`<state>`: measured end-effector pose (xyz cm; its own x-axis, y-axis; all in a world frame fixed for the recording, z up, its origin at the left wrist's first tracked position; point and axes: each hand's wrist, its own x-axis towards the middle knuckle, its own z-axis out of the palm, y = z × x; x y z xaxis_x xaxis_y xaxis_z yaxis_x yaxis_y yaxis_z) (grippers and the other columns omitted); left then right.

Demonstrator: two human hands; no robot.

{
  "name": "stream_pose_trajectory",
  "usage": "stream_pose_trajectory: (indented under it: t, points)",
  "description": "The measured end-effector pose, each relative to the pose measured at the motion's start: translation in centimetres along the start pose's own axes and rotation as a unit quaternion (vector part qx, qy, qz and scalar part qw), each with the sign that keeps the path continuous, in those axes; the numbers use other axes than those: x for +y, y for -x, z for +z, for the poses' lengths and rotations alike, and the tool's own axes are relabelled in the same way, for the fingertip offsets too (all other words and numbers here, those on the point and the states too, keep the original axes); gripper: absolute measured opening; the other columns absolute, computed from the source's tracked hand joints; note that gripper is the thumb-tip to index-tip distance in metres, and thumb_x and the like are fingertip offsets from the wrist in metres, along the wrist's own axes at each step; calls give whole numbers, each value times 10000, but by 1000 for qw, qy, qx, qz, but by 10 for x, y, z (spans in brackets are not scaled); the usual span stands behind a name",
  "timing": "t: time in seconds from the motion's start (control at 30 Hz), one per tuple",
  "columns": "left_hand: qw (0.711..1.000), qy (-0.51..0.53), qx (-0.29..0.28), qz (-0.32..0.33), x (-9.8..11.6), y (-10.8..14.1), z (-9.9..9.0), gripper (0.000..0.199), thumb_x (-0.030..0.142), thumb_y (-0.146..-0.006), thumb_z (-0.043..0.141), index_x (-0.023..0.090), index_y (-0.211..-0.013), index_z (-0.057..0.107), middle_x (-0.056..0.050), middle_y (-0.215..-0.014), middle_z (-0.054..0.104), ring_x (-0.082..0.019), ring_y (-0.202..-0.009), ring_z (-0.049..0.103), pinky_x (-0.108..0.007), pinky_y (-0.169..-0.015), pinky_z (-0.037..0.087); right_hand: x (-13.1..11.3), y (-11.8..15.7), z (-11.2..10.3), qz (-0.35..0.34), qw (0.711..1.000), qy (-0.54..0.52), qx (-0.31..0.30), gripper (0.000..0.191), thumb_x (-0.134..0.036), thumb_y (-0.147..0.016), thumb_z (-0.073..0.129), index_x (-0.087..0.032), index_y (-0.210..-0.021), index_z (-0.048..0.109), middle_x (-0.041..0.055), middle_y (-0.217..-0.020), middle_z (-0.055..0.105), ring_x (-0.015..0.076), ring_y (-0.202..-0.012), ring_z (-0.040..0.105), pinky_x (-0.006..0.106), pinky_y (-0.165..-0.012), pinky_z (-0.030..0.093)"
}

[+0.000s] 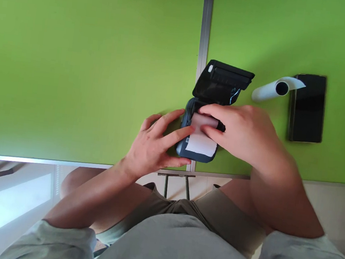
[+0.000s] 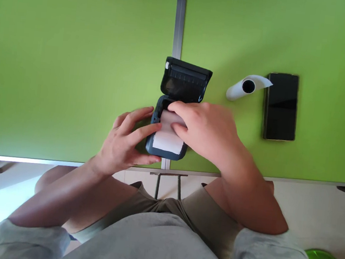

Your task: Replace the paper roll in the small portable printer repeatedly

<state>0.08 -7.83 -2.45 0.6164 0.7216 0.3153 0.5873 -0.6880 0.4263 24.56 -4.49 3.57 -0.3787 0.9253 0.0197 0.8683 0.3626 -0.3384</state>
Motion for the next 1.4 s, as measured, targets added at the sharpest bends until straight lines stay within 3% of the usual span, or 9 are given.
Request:
stream_pose_trajectory:
  t: [0.17,0.3,0.37,0.5,0.6,0.77,0.97,1.17,1.4]
  points:
    - [1000,15,10,1,1,0,2,761,801,-943,501,271,-1489,488,-193,-1532,563,-301,-1395,582,-449,-1160,408,-3,3,-10,-19,994,-106,20,209,-292,-812,715,-297,-998,811,-32,-650,711,115,-460,454,307,-500,314]
    - [1000,16,22,-1,0,0,3,859,829,-922,500,226,-1531,438,-194,-1488,601,-297,-1350,609,-429,-1147,405,8,14,-21,-10,967,-250,41,288,-196,-755,789,-277,-1031,811,-64,-634,683,62,-415,368,277,-432,281]
    - [1000,10,24,5,0,-1,3,823,823,-930,495,234,-1504,474,-196,-1492,591,-294,-1335,616,-431,-1141,404,22,19,-22,24,921,-380,84,324,-245,-730,869,-314,-1042,816,-53,-723,723,70,-453,451,264,-405,288]
    - [1000,1,20,13,0,-1,3,708,799,-950,488,281,-1430,540,-191,-1518,558,-296,-1322,620,-455,-1134,402,51,18,-16,103,775,-604,155,440,-656,-658,861,-377,-989,788,-27,-806,715,115,-469,444,311,-364,294]
    - [999,-4,31,10,0,-1,4,713,816,-937,489,272,-1394,550,-199,-1493,561,-300,-1312,626,-458,-1116,413,58,12,-4,173,705,-669,159,466,-617,-564,872,-350,-907,705,-40,-748,633,103,-445,372,308,-359,261]
    - [999,-9,31,-2,1,0,5,717,832,-919,507,280,-1375,550,-196,-1489,546,-307,-1337,616,-447,-1095,433,48,9,25,157,775,-562,243,344,-400,-694,876,-284,-762,560,-74,-615,539,92,-428,390,271,-355,233]
    - [999,-12,33,-2,1,0,5,713,823,-918,521,280,-1379,549,-197,-1468,550,-320,-1321,615,-463,-1082,452,52,13,40,105,903,-326,260,273,-336,-810,794,-277,-755,533,-42,-649,565,149,-571,519,342,-540,427]
    - [999,-18,41,19,1,-1,5,710,804,-929,510,259,-1382,552,-206,-1462,549,-317,-1291,608,-482,-1073,472,61,14,45,54,946,-174,268,257,-377,-855,771,-298,-1063,643,26,-951,725,219,-798,674,417,-728,566]
    - [998,0,56,15,1,-1,7,687,782,-919,542,258,-1364,558,-189,-1436,517,-313,-1280,592,-486,-1026,552,64,17,46,47,955,-168,238,412,-349,-931,686,-327,-1331,588,37,-1088,749,224,-863,727,424,-764,618]
